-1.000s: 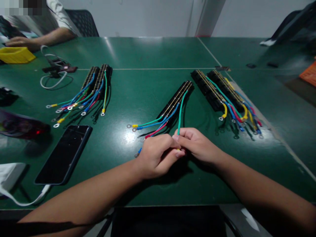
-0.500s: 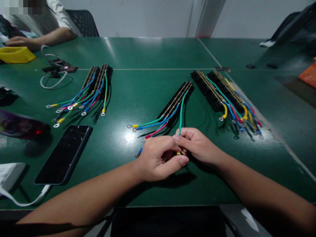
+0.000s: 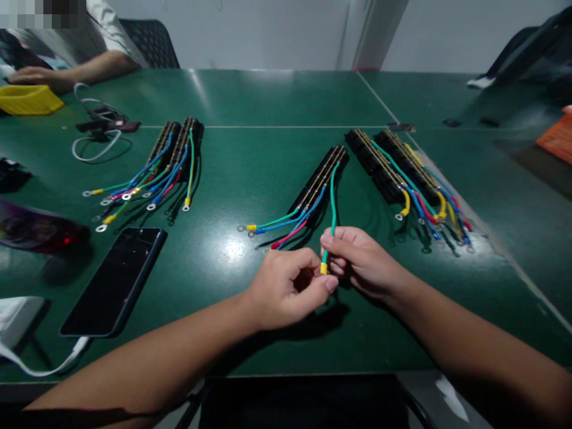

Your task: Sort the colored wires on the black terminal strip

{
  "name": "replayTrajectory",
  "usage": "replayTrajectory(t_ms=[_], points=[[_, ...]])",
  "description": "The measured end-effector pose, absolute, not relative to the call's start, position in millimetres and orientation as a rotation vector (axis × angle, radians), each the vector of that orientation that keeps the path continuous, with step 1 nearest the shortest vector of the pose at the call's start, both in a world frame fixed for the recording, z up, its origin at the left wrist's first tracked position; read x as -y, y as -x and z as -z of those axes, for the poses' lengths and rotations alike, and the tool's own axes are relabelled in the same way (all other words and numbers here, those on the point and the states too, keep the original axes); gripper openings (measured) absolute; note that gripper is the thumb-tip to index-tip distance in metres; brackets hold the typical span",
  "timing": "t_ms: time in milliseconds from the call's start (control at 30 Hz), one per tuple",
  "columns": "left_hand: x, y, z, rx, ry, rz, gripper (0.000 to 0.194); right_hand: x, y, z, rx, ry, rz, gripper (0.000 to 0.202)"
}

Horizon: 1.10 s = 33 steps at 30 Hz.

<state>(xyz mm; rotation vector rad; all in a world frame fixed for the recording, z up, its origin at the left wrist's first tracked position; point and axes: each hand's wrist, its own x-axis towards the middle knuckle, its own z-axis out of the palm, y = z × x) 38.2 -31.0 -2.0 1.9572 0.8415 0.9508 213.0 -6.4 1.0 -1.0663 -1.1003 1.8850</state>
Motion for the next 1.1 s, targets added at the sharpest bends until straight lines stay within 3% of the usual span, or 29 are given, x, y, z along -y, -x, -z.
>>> replayTrajectory(t_ms=[1100], points=[[29.4, -36.7, 7.2, -0.731, -1.780, -0.738, 0.016, 4.5, -218.1, -1.0, 0.926, 0.913, -2.060, 0.037]])
